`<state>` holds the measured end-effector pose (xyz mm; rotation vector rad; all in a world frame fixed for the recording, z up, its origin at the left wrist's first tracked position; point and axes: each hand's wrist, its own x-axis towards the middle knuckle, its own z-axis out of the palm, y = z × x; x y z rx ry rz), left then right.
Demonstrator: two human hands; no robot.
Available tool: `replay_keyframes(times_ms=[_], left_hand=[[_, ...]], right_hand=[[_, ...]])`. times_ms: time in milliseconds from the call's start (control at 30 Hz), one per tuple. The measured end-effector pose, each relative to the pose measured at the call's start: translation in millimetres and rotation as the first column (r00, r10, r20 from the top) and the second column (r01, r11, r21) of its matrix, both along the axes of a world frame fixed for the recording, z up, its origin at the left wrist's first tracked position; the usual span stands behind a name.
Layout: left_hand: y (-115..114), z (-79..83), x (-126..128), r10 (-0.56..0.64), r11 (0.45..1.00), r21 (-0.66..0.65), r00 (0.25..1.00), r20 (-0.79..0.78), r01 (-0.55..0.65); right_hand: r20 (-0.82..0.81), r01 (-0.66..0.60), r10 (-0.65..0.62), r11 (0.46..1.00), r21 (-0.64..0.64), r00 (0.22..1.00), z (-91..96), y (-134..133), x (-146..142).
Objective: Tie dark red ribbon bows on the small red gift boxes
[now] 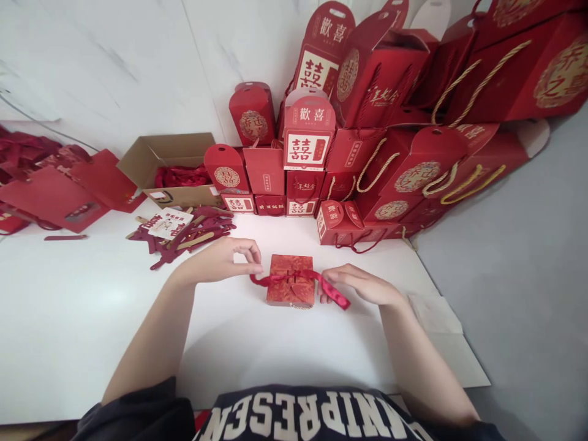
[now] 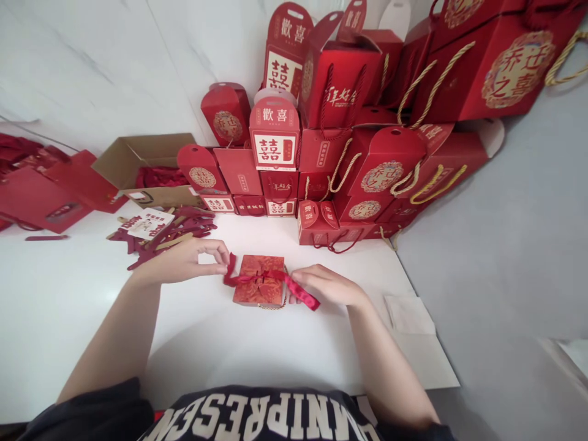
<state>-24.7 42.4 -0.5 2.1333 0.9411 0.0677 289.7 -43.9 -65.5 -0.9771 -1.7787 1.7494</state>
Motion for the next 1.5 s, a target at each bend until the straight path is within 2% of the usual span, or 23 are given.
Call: replay_keyframes(times_ms=[100, 200, 367, 433, 533, 633, 800, 900, 1000, 1067, 1133, 1200, 1267, 1400, 1500], left_hand=[[-1.9, -10.3, 8.6, -0.019, 1.000, -0.024, 0.999, -0.042, 0.018], [-4.6, -18.5, 15.4, -0.120, 0.990, -0.083, 0.992, -0.048, 0.116], [-1.0, -25.1, 16.1, -0.172, 0.961, -0.217, 0.985, 0.007, 0.169], [2.1, -26.3, 13.3, -0.160, 0.939, -0.301, 0.986, 0.050, 0.168], [6.0, -27.2, 7.9, -0.110, 0.875, -0.461, 0.988, 0.108, 0.148], [9.5, -28.7, 3.3, -0.059, 0.838, -0.535, 0.993, 0.105, 0.106], [17.8, -40.8, -2.1, -0.040, 0.844, -0.529, 0.995, 0.090, 0.082], [22.7, -48.3, -7.0, -0.067, 0.831, -0.544, 0.993, 0.100, 0.111], [24.8, -47.1, -12.1, -0.139, 0.806, -0.565, 0.985, 0.106, 0.175], [23.7, -42.6, -11.8, -0.174, 0.826, -0.511, 0.970, 0.171, 0.238], [19.9, -39.1, -5.5, -0.150, 0.886, -0.381, 0.941, 0.303, 0.263], [13.9, -40.1, 6.5, -0.115, 0.942, -0.234, 0.886, 0.450, 0.241], [7.2, -46.5, 21.0, -0.081, 0.963, -0.173, 0.836, 0.543, 0.206], [-2.4, -65.5, 42.1, 0.072, 0.960, -0.262, 0.826, 0.559, 0.094], [-5.3, -72.6, 47.3, 0.162, 0.962, -0.272, 0.829, 0.535, -0.012]], right_hand=[[0.001, 0.197, -0.197, 0.980, -0.012, 0.980, -6.5, -0.9, -23.8], [0.031, 0.267, -0.268, 0.964, 0.014, 0.963, -11.6, -1.6, -39.0], [0.018, 0.254, -0.256, 0.964, 0.081, 0.966, -12.9, -1.2, -37.4], [-0.056, 0.244, -0.242, 0.970, 0.022, 0.969, -11.9, -0.5, -34.2], [-0.168, 0.174, -0.193, 0.977, -0.123, 0.967, -10.3, 0.1, -32.2], [-0.109, 0.146, -0.164, 0.977, -0.154, 0.980, -10.4, 0.0, -32.8], [0.032, 0.216, -0.218, 0.976, 0.038, 0.976, -16.0, 3.6, -30.2], [0.045, 0.186, -0.189, 0.981, 0.057, 0.981, -19.7, 6.5, -26.8], [0.033, 0.158, -0.160, 0.986, 0.054, 0.987, -22.3, 7.1, -25.5], [0.022, 0.155, -0.157, 0.987, 0.048, 0.987, -23.4, 6.8, -26.0], [0.010, 0.156, -0.156, 0.987, 0.044, 0.988, -24.2, 7.0, -27.1], [-0.002, 0.154, -0.154, 0.987, 0.045, 0.988, -25.1, 7.7, -28.0], [-0.010, 0.149, -0.149, 0.988, 0.044, 0.989, -25.9, 8.5, -28.5], [-0.025, 0.152, -0.151, 0.988, 0.035, 0.988, -26.1, 9.2, -28.8], [-0.036, 0.155, -0.154, 0.987, 0.037, 0.987, -24.8, 8.6, -28.4]])
